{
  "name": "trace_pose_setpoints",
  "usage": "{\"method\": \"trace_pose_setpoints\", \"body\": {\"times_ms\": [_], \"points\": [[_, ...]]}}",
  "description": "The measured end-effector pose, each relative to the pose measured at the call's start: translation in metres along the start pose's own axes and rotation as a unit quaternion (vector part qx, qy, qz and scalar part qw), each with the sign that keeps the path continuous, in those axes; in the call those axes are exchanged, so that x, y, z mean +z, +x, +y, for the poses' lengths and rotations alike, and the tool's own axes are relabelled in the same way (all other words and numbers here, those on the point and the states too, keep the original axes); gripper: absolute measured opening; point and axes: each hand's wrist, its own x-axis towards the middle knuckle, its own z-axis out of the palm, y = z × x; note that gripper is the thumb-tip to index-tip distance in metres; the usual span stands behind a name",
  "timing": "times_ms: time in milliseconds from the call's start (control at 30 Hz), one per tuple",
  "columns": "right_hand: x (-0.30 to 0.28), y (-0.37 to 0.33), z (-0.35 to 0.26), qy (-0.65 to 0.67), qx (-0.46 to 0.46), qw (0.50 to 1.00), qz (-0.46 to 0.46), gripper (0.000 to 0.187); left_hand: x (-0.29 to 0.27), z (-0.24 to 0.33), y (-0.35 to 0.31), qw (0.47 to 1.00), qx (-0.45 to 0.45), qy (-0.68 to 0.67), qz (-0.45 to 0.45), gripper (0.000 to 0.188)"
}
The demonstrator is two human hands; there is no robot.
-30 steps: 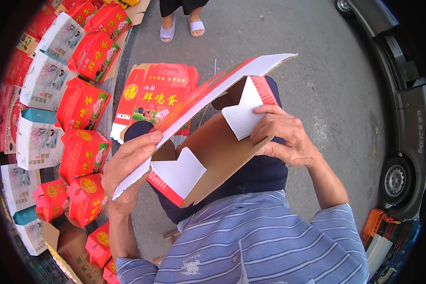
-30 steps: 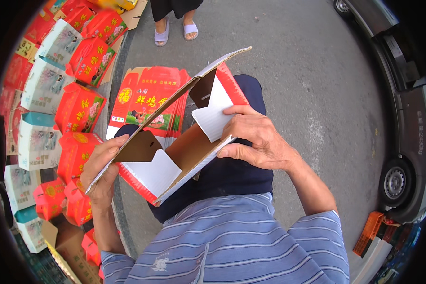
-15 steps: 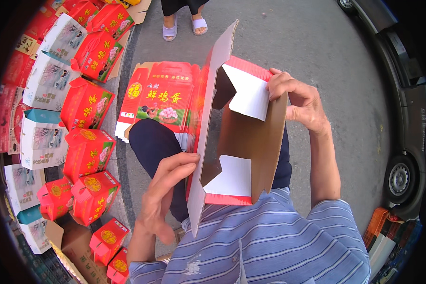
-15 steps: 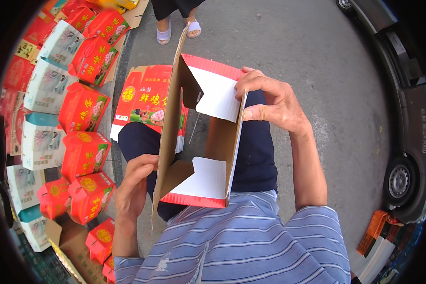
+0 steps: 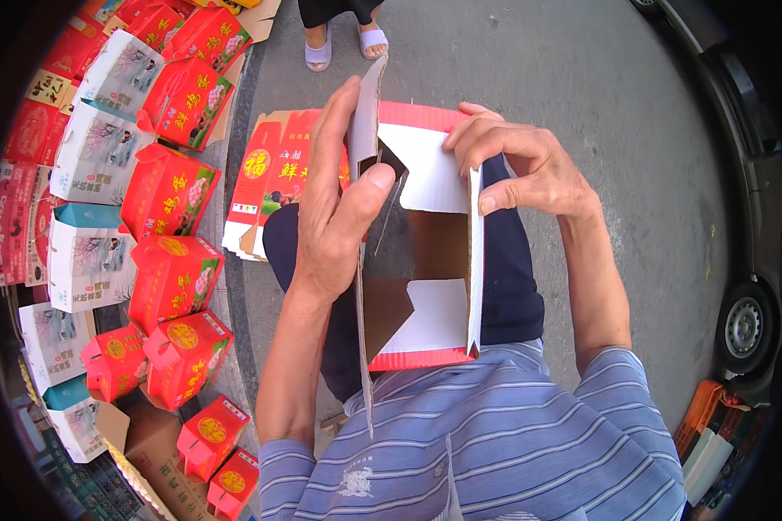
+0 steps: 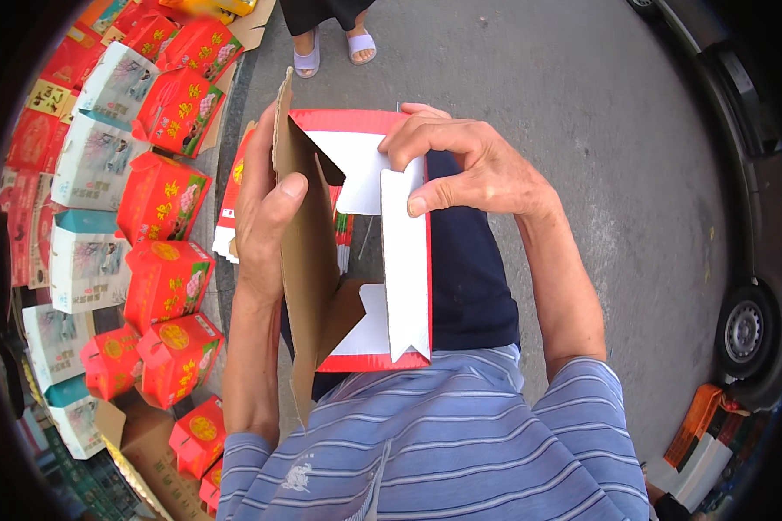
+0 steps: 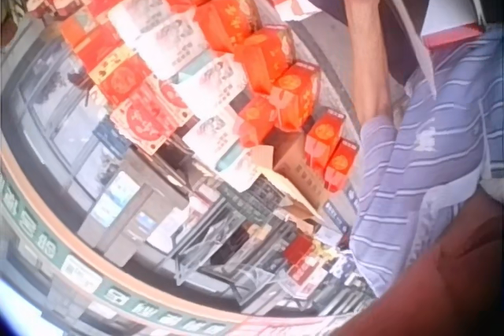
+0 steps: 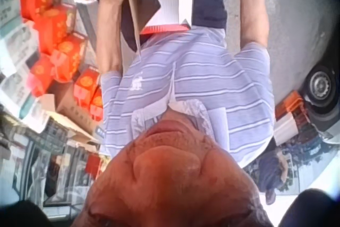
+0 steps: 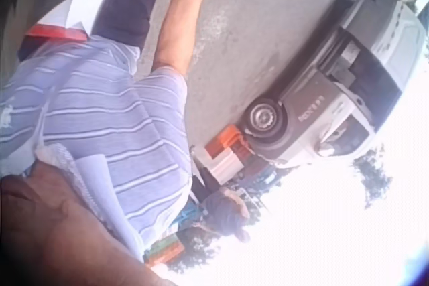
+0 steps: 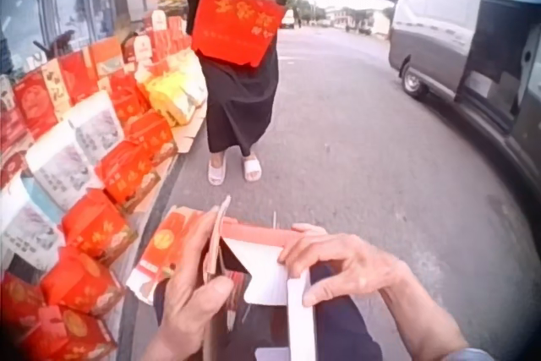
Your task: The person assembles red cardboard boxes by folding flaps and inserting white inserts. They repeatedly pick up flat cardboard pieces, fold them into box shapes, and place inserts inside.
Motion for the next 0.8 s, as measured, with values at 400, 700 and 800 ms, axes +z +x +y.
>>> {"method": "trace_pose_setpoints", "body": {"times_ms": [400, 700, 800], "points": [[0.014, 0.038, 0.006, 0.058, 0.16, 0.975, 0.14, 0.051, -0.014, 0.004, -0.002, 0.996, -0.048, -0.054, 0.056, 0.079], [0.007, 0.109, -0.012, -0.184, 0.278, 0.92, -0.206, 0.072, -0.01, 0.013, -0.003, 0.994, -0.059, -0.065, 0.064, 0.084], [-0.001, 0.084, 0.0, -0.204, 0.193, 0.95, -0.136, 0.084, -0.006, 0.016, -0.002, 0.991, -0.065, -0.088, 0.076, 0.084]]}}
